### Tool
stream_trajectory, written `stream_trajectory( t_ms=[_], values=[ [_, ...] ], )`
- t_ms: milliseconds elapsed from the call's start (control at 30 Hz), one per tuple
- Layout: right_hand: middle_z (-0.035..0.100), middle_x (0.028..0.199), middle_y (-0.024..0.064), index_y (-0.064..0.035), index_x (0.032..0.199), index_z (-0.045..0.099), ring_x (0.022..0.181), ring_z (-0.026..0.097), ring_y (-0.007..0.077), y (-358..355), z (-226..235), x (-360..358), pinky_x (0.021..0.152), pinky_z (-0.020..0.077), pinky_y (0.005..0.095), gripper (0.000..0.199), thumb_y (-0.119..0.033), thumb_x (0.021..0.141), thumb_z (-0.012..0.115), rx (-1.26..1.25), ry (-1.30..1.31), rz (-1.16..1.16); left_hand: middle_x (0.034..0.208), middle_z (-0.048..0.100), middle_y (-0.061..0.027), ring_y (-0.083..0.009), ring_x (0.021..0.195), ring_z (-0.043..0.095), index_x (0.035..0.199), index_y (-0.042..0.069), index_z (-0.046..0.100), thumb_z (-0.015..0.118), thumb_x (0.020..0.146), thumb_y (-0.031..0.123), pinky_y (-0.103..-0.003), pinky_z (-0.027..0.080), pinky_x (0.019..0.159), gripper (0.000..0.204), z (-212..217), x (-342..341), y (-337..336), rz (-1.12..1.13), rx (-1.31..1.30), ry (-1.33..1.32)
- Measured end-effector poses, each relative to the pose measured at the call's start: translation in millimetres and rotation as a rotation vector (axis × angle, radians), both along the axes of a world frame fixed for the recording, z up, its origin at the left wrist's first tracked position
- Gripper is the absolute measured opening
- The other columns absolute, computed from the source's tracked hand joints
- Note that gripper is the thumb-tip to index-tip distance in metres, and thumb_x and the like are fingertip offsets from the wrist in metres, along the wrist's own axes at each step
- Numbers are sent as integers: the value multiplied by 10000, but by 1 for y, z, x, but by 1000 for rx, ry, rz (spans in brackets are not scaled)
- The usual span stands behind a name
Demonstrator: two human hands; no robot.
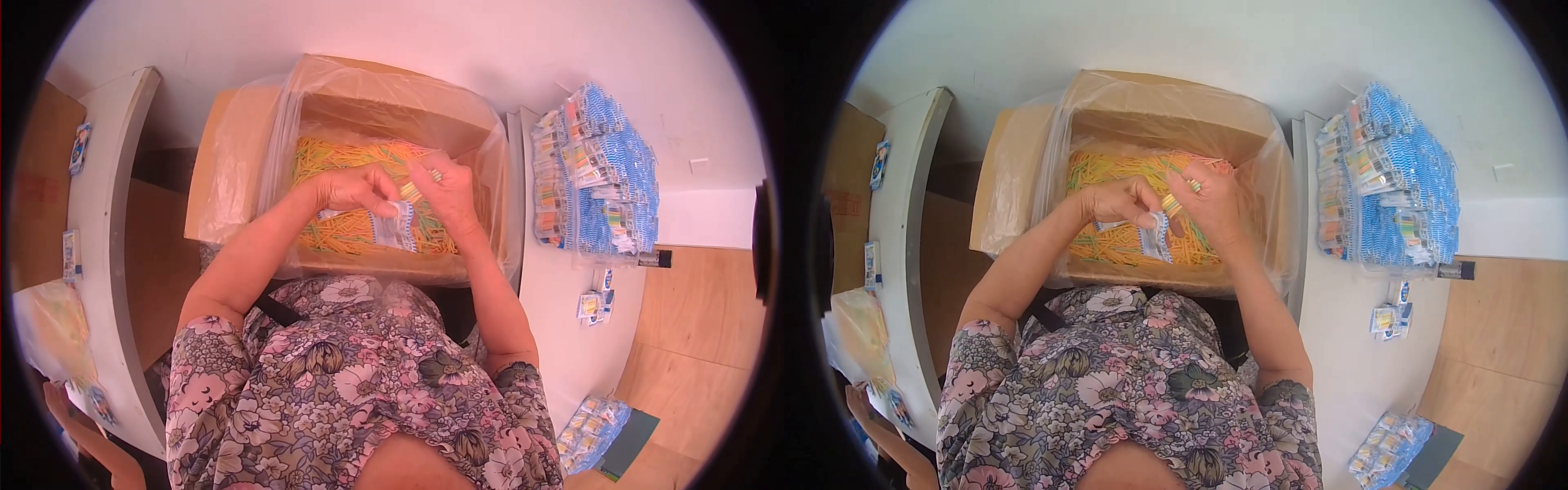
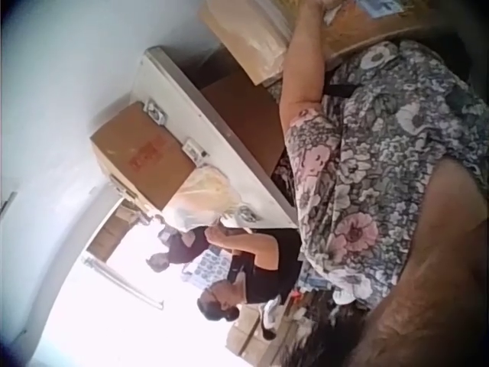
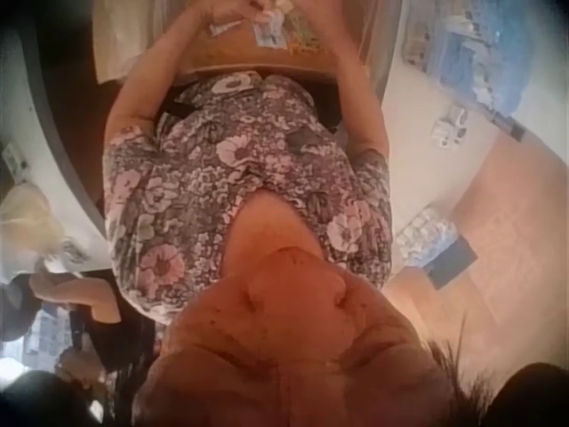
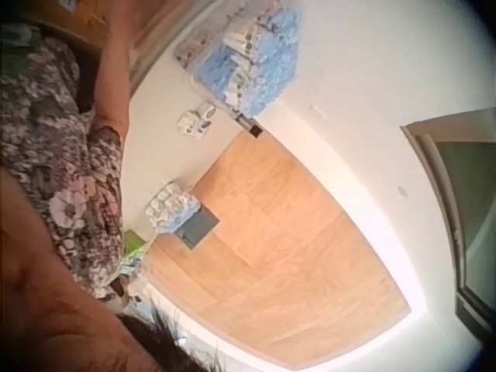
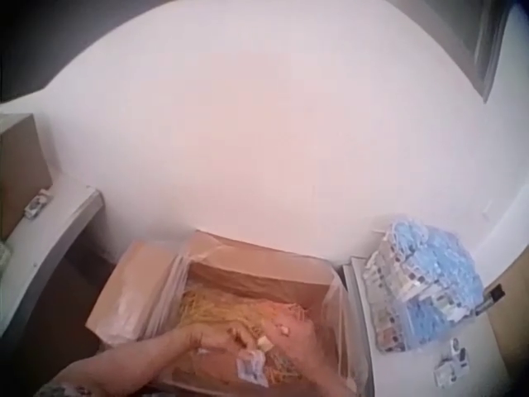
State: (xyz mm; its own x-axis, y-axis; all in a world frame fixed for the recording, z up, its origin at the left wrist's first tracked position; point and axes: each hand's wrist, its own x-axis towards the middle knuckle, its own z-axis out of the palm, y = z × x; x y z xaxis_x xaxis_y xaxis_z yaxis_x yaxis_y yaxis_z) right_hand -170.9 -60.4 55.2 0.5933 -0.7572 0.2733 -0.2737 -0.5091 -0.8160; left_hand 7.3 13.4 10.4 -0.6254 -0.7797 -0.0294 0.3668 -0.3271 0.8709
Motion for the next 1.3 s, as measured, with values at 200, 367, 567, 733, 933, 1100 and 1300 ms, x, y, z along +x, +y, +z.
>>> stream_trajectory(
  t_ms=[200, 367, 567, 733, 933, 1100, 1300],
  values=[
    [527, 588, 65, -14, 696, 577, 520, 493, 109, 12, 4, -1, 486, 394, 269, 203, -164, 797, 670, -53, -2, 108, 911, 680, -95, -149, 868, 614, 896, -31, 687, 697, 780, 112, -299, 473, 809, 184, -18, 3, -1, 80, 20, 150],
    [539, 588, 75, -7, 711, 584, 541, 514, 78, 12, 7, -1, 492, 413, 275, 191, -154, 795, 672, -103, 19, 25, 860, 665, -43, -106, 824, 589, 874, -3, 692, 683, 791, 71, -259, 465, 790, 112, -6, -3, -2, 243, 5, -75],
    [540, 550, 11, -46, 694, 604, 446, 444, 43, -14, 32, -23, 391, 321, 234, 197, -182, 827, 654, 512, -158, -171, 962, 640, -29, -101, 843, 572, 867, 9, 691, 667, 773, -1, -250, 463, 773, 98, -8, -3, -7, 473, -67, -148],
    [548, 610, -20, -81, 699, 581, 492, 513, 43, -15, 46, -22, 406, 383, 207, 198, -204, 834, 660, 761, 44, 59, 987, 630, -50, -112, 860, 572, 871, 6, 694, 657, 757, -31, -253, 462, 787, 126, 5, -6, -4, 474, -67, -126],
    [539, 597, -28, -76, 718, 608, 471, 489, 41, -23, 43, -16, 386, 339, 195, 184, -213, 828, 660, 721, 160, 53, 990, 629, -56, -121, 883, 575, 881, 6, 699, 647, 749, -50, -258, 462, 808, 152, 5, -4, -5, 417, -98, -154],
    [534, 581, -23, -62, 670, 592, 470, 476, 39, -18, 43, -9, 390, 334, 206, 222, -205, 827, 656, 544, 172, 35, 991, 630, -57, -121, 883, 575, 891, 0, 696, 644, 753, -53, -261, 463, 813, 157, 3, -5, -5, 420, -80, -178],
    [500, 522, 28, -2, 701, 579, 493, 423, 69, -11, 42, 4, 453, 362, 271, 225, -184, 814, 647, 105, 189, -26, 933, 663, -45, -98, 845, 588, 912, -1, 697, 663, 781, 11, -263, 478, 801, 136, 0, -6, -5, 432, -63, -205]
  ],
)
